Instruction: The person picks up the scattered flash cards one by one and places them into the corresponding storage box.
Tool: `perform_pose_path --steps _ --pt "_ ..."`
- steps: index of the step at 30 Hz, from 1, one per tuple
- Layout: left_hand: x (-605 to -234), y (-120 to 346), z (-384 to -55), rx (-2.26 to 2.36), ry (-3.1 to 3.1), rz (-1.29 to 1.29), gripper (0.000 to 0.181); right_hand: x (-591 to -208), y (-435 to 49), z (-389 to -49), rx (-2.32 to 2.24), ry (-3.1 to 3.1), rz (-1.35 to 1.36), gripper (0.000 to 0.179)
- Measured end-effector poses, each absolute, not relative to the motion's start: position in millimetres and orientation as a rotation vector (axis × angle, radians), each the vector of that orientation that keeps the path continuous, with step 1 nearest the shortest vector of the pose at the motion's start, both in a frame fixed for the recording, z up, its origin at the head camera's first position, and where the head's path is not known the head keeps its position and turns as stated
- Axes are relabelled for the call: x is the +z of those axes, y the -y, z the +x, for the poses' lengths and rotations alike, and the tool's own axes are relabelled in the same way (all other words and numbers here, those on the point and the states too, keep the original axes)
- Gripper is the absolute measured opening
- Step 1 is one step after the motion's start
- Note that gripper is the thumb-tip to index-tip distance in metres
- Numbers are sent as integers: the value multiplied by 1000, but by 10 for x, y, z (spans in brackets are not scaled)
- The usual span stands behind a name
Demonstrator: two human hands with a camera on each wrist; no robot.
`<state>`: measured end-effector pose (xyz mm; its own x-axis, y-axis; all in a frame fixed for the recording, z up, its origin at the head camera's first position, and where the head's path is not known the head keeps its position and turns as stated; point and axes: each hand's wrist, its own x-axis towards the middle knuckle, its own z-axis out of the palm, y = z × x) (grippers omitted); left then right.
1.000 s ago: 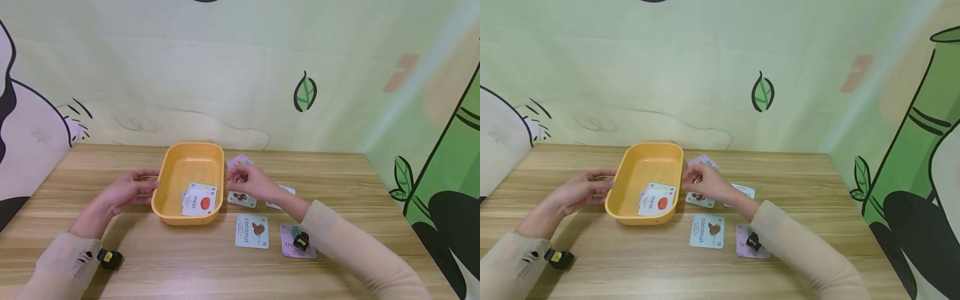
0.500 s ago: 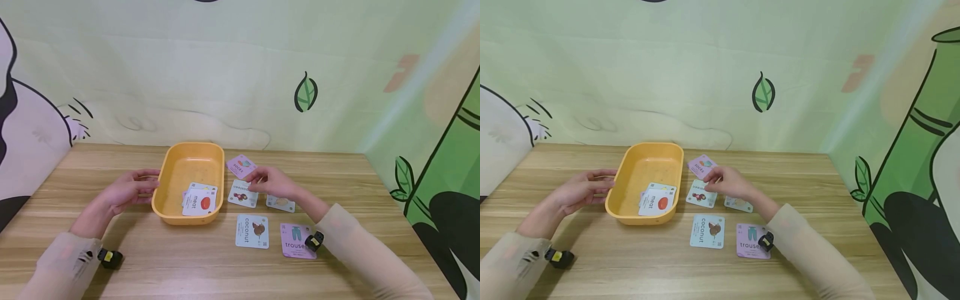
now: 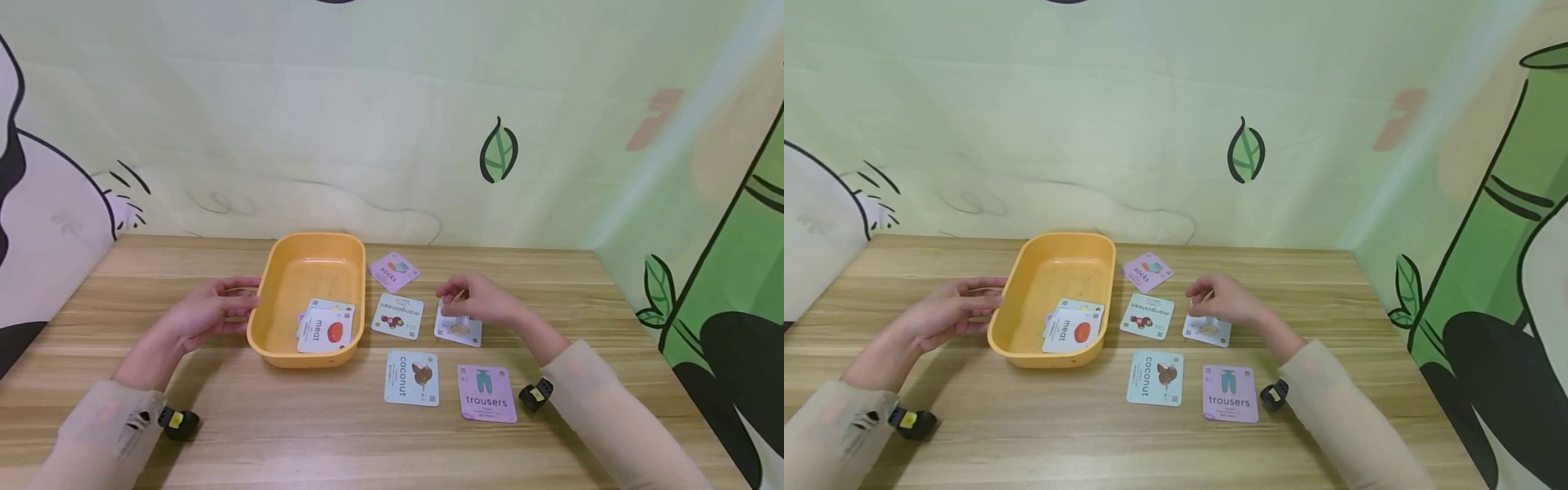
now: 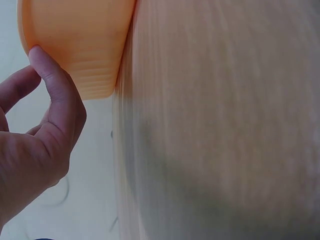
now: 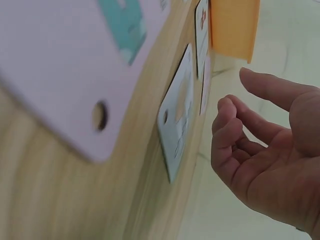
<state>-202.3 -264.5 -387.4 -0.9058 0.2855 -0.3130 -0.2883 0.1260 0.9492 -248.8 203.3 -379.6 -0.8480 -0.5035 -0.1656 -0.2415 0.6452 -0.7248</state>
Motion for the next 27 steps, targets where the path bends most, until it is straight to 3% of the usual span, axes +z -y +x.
perform_pose_path --steps 16,27 --pt "-3886 2649 -2022 1828 -1993 -7 67 -3841 -2378 -2393 -885 -2627 -547 72" --pt "-3886 2652 -2031 1827 -1985 -8 67 -3940 -2503 -2368 -742 -2693 -581 66"
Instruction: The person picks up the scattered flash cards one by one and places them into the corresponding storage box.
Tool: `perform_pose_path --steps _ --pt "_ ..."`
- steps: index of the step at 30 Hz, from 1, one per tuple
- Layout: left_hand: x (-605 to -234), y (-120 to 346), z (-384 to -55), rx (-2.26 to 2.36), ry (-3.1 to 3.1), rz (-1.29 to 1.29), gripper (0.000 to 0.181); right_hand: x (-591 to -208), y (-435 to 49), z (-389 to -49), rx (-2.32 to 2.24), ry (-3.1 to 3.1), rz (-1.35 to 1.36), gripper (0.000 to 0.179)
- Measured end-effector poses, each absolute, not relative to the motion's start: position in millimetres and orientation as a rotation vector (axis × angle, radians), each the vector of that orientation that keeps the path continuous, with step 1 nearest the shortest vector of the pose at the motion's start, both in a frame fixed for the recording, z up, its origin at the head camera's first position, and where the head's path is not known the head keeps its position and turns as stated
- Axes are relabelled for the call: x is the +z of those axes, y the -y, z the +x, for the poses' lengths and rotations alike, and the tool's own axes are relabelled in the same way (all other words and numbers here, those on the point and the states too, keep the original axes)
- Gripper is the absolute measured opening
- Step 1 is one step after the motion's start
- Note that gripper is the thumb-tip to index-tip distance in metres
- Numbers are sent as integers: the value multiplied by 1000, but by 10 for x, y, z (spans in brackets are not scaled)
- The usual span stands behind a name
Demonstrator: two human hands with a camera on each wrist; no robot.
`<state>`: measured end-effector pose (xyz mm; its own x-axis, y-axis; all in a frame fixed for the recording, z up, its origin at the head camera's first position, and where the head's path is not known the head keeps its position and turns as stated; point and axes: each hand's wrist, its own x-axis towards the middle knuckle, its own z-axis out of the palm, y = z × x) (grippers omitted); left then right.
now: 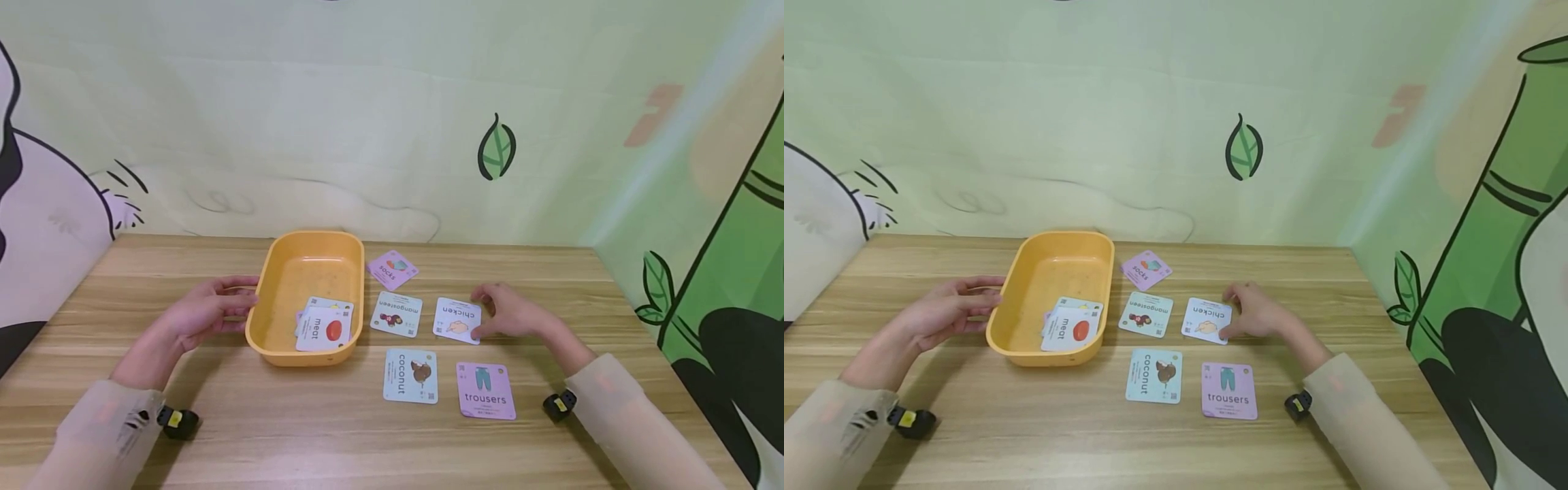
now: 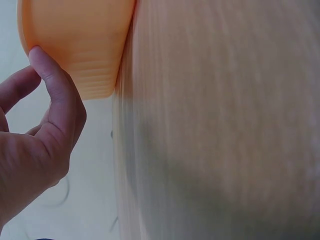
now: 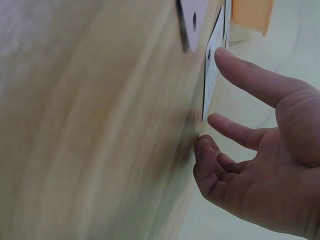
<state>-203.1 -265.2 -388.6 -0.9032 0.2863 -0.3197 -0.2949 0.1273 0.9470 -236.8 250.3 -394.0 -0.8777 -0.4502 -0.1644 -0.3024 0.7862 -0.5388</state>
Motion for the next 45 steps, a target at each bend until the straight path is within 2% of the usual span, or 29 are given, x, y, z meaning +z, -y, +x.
perform_pose_path --steps 16,36,45 --pt "-3861 2646 -2016 1818 -2004 -18 67 -3947 -2453 -2358 -691 -2715 -514 61" --pt "-3854 2646 -2017 1805 -2011 -25 67 -3951 -2486 -2395 -964 -2563 -474 64" --pt "-3851 2641 -2015 1807 -2016 -25 67 -3990 -2490 -2416 -1080 -2551 -465 45"
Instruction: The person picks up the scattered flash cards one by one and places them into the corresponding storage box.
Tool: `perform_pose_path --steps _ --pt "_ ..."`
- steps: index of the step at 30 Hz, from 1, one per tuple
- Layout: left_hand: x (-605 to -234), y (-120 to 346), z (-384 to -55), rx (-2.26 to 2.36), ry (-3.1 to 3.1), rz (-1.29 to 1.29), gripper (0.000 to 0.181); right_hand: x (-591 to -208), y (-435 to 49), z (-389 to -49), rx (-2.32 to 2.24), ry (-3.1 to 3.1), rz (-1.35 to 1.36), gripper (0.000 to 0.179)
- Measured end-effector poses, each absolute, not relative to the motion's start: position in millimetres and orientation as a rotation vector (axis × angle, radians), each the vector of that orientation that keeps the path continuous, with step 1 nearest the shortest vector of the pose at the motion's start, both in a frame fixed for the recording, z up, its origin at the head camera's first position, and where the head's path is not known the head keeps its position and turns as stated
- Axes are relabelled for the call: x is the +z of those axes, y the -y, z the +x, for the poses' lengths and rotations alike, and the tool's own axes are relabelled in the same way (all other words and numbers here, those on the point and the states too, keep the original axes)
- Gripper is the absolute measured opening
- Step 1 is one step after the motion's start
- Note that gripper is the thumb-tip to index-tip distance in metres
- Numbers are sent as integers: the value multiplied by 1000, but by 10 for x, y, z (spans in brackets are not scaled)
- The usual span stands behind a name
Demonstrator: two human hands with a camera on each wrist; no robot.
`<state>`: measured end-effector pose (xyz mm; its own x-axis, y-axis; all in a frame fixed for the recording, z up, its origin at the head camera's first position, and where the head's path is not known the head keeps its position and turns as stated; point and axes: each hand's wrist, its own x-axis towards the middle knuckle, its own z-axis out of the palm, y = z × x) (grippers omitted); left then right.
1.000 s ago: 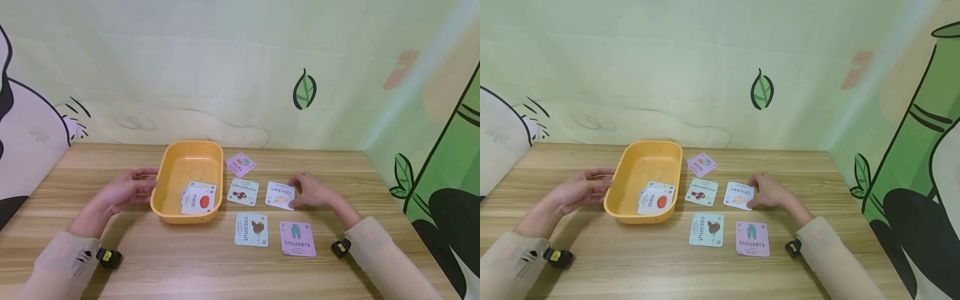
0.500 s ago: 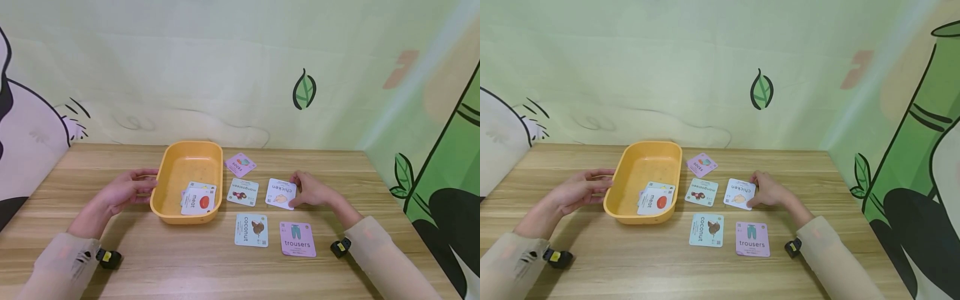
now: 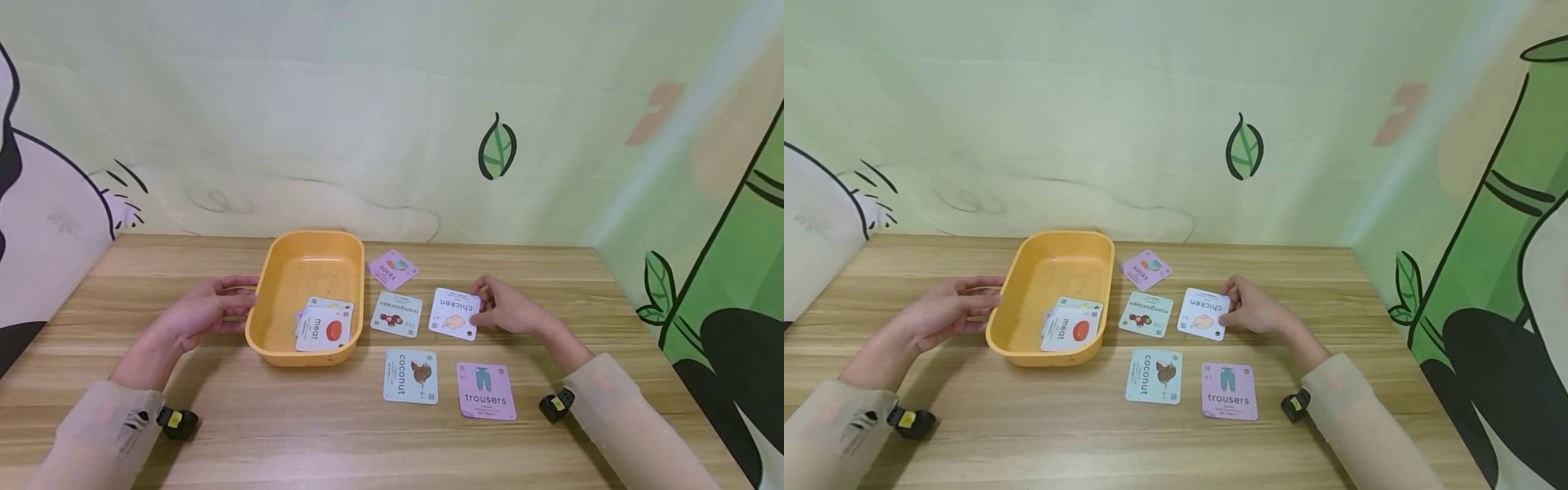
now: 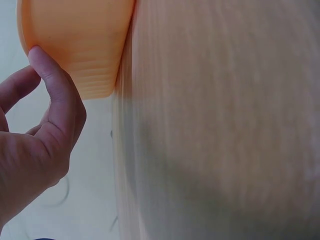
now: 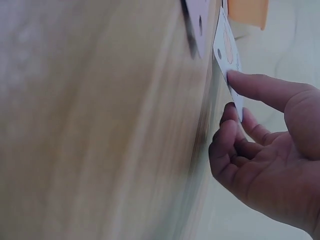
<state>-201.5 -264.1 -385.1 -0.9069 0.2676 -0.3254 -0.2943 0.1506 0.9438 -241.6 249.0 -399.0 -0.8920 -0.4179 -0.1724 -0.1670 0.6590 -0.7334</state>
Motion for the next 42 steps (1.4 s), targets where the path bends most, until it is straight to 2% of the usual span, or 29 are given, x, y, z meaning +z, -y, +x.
perform_pose_path --steps 13,28,42 --pt "-3854 2650 -2017 1793 -2030 -46 67 -3998 -2488 -2449 -1219 -2624 -438 31" --pt "-3856 2653 -2020 1794 -2026 -41 67 -3902 -2456 -2460 -1445 -2533 -270 34" --pt "-3864 2655 -2021 1801 -2028 -36 66 -3802 -2370 -2487 -1620 -2415 -233 40"
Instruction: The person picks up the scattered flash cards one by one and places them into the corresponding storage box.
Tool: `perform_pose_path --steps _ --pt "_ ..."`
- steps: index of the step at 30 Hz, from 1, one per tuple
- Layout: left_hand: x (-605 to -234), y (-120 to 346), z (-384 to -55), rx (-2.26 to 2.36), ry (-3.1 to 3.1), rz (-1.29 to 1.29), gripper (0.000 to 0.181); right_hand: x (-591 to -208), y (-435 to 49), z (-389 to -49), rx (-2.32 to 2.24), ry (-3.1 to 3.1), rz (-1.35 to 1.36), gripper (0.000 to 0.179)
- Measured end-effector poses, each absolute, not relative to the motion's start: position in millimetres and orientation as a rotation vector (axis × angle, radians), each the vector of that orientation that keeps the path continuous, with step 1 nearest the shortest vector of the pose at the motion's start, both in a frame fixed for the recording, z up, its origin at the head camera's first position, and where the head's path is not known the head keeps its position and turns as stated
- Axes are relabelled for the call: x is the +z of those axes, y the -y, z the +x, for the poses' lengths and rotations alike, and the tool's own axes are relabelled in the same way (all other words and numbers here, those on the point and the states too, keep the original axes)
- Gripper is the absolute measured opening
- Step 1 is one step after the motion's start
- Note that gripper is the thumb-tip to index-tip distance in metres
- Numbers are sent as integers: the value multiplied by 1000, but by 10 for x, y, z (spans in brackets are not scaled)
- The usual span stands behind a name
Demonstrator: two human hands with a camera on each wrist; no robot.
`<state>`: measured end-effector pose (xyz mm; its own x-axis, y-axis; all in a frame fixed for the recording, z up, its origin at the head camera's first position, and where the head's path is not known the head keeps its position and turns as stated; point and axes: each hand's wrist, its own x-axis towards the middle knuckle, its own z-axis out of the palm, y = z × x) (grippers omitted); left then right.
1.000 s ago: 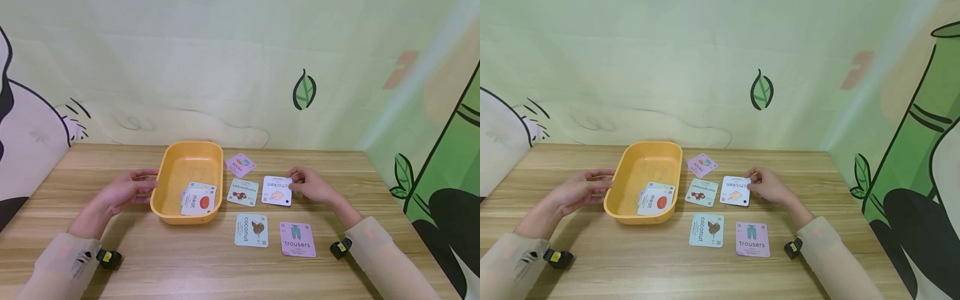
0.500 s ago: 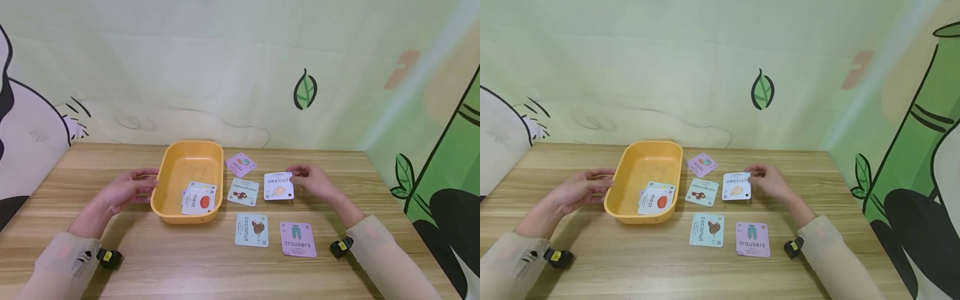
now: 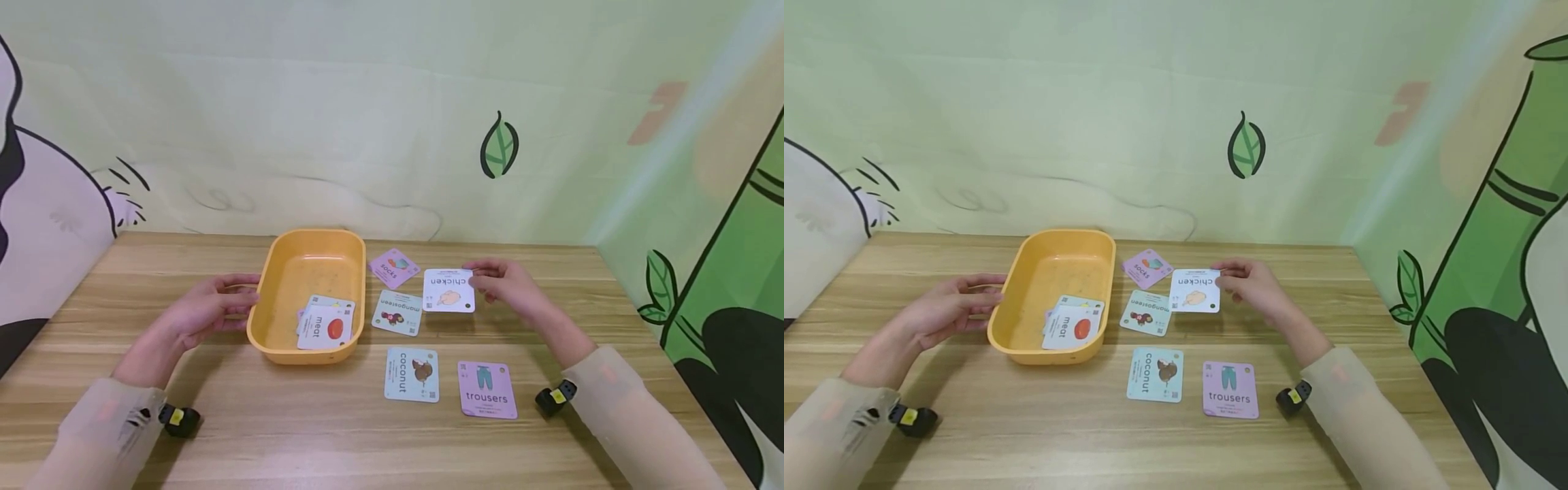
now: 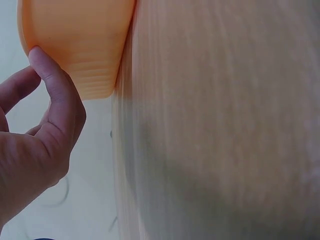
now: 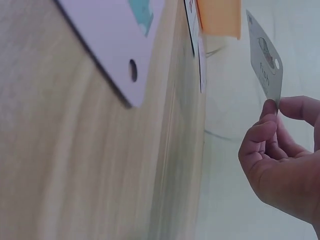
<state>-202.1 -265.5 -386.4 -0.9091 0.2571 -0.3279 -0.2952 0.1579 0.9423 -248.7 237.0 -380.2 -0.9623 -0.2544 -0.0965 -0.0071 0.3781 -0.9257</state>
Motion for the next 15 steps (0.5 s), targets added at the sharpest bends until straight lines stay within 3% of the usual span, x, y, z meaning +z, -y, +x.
perform_pose_path --steps 15 --pt "-3853 2652 -2019 1810 -2022 -36 66 -3676 -2091 -2425 -1651 -2348 -197 39"
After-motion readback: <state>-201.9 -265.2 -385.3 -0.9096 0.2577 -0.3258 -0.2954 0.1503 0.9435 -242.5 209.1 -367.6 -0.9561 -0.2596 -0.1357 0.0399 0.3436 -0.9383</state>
